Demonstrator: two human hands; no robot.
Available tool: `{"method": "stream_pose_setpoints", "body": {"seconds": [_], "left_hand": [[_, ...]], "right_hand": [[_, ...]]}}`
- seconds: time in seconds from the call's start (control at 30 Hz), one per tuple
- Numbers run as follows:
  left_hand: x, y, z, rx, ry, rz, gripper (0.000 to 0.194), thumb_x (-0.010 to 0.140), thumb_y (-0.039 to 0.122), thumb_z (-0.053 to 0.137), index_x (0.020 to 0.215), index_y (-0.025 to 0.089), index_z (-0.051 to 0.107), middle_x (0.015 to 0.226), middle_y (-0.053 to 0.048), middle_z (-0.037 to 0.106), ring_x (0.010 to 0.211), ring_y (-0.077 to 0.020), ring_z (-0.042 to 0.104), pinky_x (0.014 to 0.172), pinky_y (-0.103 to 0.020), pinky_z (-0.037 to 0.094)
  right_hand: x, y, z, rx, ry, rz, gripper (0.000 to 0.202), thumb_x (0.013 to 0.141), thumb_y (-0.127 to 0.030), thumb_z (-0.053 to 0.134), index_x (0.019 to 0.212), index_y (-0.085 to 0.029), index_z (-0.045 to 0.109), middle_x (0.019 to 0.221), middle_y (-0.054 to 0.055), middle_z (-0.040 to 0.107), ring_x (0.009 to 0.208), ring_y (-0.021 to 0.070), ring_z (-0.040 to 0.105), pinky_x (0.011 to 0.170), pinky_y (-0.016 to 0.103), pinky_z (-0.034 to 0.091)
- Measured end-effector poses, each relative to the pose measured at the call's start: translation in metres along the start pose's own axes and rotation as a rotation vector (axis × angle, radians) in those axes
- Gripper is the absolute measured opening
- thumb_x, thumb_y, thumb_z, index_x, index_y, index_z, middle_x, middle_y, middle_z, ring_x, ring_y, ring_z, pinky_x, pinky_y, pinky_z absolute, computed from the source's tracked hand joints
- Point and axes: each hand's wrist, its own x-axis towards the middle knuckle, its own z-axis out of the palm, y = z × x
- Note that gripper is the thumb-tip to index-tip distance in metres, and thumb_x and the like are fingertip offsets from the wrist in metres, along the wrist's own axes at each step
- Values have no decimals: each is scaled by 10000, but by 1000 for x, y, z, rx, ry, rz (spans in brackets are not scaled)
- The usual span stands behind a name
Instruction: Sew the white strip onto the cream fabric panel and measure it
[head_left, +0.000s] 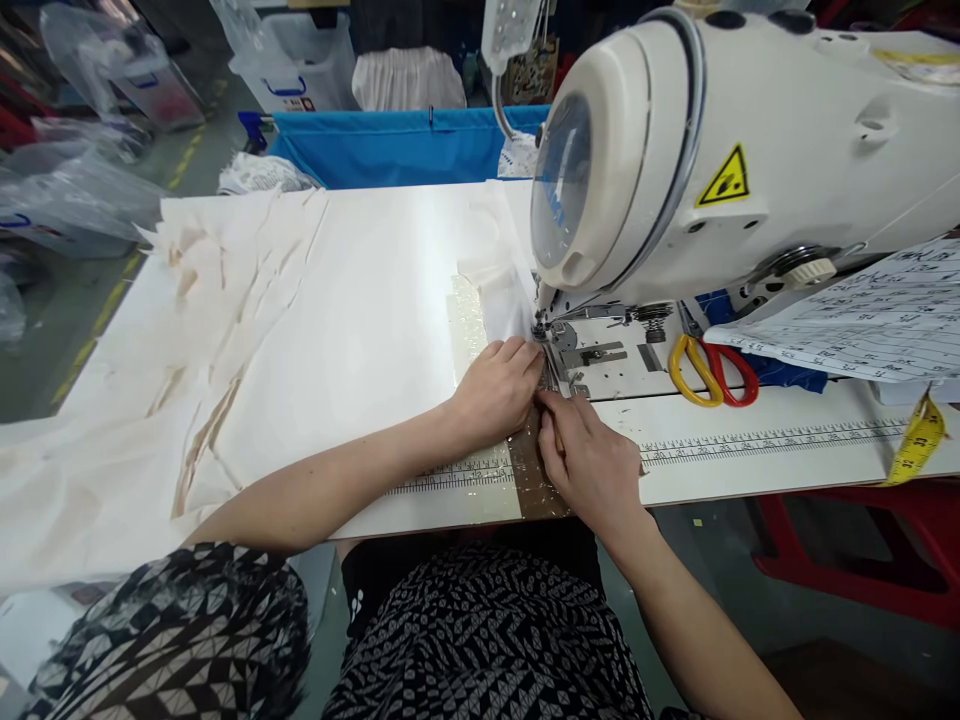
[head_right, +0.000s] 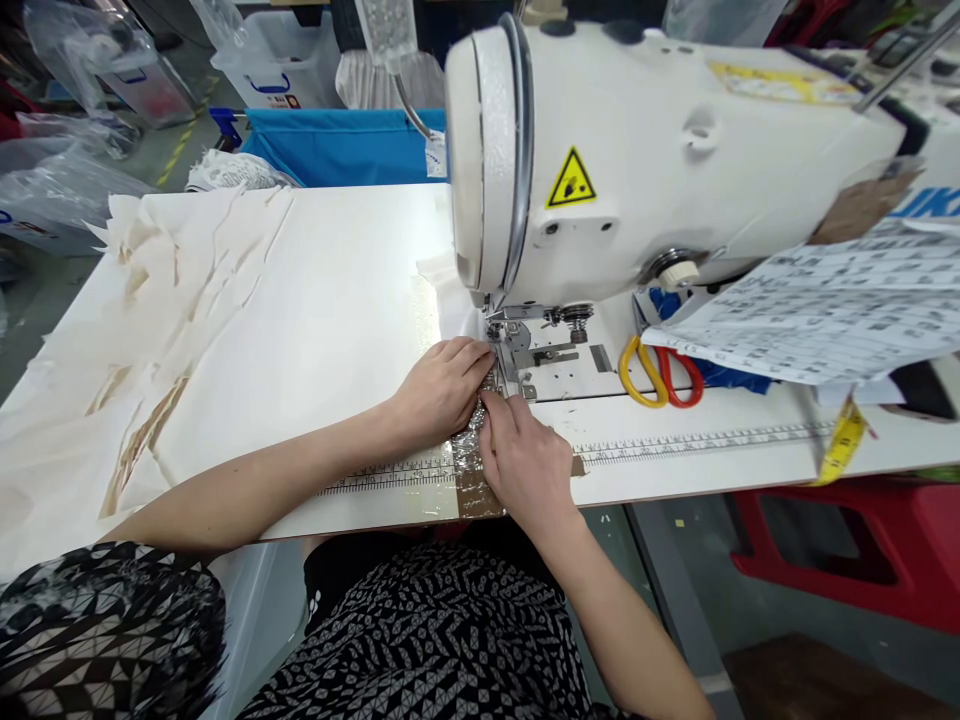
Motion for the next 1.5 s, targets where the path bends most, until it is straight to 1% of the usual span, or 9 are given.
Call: {"method": "stream_pose_setpoints", "body": {"seconds": [0.53, 0.7, 0.83, 0.93, 1.03, 1.17, 1.27, 1.37, 1.5], "left_hand": [[3, -15, 3, -84, 41, -59, 364, 943, 198, 415, 1238, 84, 595, 1285, -142, 606, 1171, -266, 534, 988, -411, 464], [5, -11, -24, -41, -50, -135, 393, 908, 130, 421, 1255, 64, 594, 1312, -147, 602, 1212, -269, 524, 997, -405, 454], [-9, -10, -51, -20, -138, -181, 341, 914, 115, 394, 1161, 95, 630, 1285, -152, 611, 1122, -249, 572, 883, -369, 495], [-41, -22, -54, -2, -151, -181, 273, 941, 177, 421, 1100, 137, 640, 1172, -126, 650, 986, -217, 610, 794, -335, 503], [-99, -41, -50, -6, -81, -275, 283, 960, 231, 436, 1171, 180, 617, 1106, -88, 662, 989, -190, 611, 802, -313, 508], [-194, -63, -59, 126, 105, -780, 287, 958, 265, 432, 1174, 220, 615, 1093, -77, 654, 1044, -212, 591, 841, -349, 522], [-246, -70, -74, 254, 174, -1185, 251, 929, 312, 497, 1123, 204, 615, 1078, -91, 649, 1065, -253, 574, 803, -366, 524], [-270, -71, -83, 275, 86, -1376, 193, 918, 330, 509, 997, 199, 627, 1051, -84, 655, 1056, -270, 580, 729, -352, 500], [-273, -72, -84, 230, 58, -1377, 246, 946, 263, 400, 861, 207, 624, 1002, -61, 667, 984, -237, 611, 691, -331, 464]], "right_hand": [[11, -17, -3, -214, -105, 44, 325, 978, -138, 446, 1231, -100, 646, 863, 78, 728, 468, 123, 558, 420, 260, 311], [0, -17, -18, 11, 1, 0, 336, 1033, -223, 379, 1183, -106, 656, 846, 76, 725, 552, 139, 602, 436, 242, 344], [-10, -16, -23, 293, 52, -56, 367, 1047, -269, 324, 1169, -171, 656, 852, 68, 712, 618, 151, 640, 474, 217, 404], [-14, -16, -18, 473, 28, 16, 369, 1033, -305, 341, 1276, -215, 604, 919, 72, 717, 753, 195, 686, 533, 231, 465], [-18, -16, -13, 510, -114, 165, 430, 1007, -365, 384, 1372, -199, 539, 1066, 115, 718, 778, 237, 700, 532, 268, 479], [-26, -13, -10, 466, -202, 243, 417, 962, -436, 398, 1260, -204, 576, 1023, 123, 730, 568, 234, 652, 511, 318, 462], [-28, -13, -10, 411, -266, 282, 400, 932, -460, 401, 1174, -193, 575, 888, 105, 729, 497, 228, 617, 536, 339, 466], [-28, -12, -9, 351, -294, 282, 406, 905, -471, 393, 1134, -189, 575, 824, 101, 717, 489, 230, 608, 508, 326, 446], [-27, -3, -3, 376, -282, 274, 438, 837, -510, 427, 1079, -183, 589, 1084, 159, 715, 421, 161, 571, 430, 286, 420]]}}
